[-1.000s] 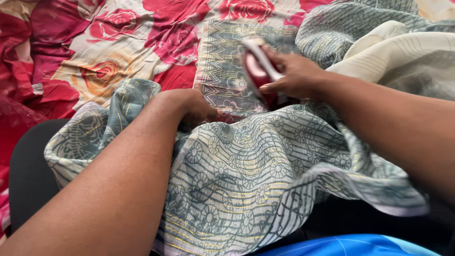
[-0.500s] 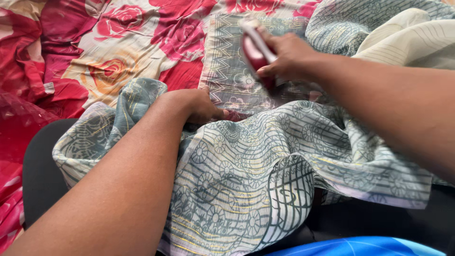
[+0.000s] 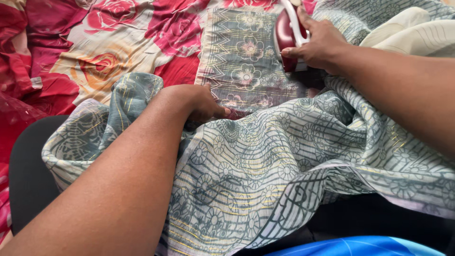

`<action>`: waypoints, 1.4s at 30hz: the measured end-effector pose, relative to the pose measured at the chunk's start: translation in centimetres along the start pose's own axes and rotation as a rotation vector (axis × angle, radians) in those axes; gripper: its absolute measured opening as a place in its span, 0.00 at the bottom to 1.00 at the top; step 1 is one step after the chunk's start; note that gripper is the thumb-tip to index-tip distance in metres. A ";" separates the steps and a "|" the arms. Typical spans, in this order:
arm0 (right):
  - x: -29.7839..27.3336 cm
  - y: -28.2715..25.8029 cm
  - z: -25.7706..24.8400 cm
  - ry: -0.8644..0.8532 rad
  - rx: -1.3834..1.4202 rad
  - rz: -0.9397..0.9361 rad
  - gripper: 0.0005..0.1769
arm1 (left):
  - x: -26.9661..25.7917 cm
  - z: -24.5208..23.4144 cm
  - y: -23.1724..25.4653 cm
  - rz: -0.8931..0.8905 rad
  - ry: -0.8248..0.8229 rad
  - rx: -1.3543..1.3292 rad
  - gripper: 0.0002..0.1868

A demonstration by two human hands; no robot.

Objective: The person irons a patterned fabric using a red electric iron. They hold the fabric with their left hand while moving the iron with their right hand, smoothing out wrinkles on the material spread across their lap.

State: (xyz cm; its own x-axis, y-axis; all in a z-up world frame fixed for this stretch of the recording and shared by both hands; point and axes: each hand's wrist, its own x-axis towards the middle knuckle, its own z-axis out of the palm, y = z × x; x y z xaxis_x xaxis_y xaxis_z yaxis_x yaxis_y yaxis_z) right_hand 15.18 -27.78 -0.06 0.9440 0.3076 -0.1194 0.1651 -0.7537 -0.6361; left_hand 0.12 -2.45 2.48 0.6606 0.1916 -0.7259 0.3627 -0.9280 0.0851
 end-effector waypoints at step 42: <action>-4.5 8.8 -8.8 -0.159 -0.337 0.033 0.73 | -0.8 -0.9 -1.3 -0.110 0.476 -0.189 0.41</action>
State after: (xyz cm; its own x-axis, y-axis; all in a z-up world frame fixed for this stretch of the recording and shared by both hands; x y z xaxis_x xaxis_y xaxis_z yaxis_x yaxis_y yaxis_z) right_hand 14.94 -40.88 1.57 0.8986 0.3467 -0.2690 0.2455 -0.9053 -0.3466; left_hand -0.28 -1.12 3.59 0.8218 0.4493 -0.3503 0.5296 -0.8291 0.1792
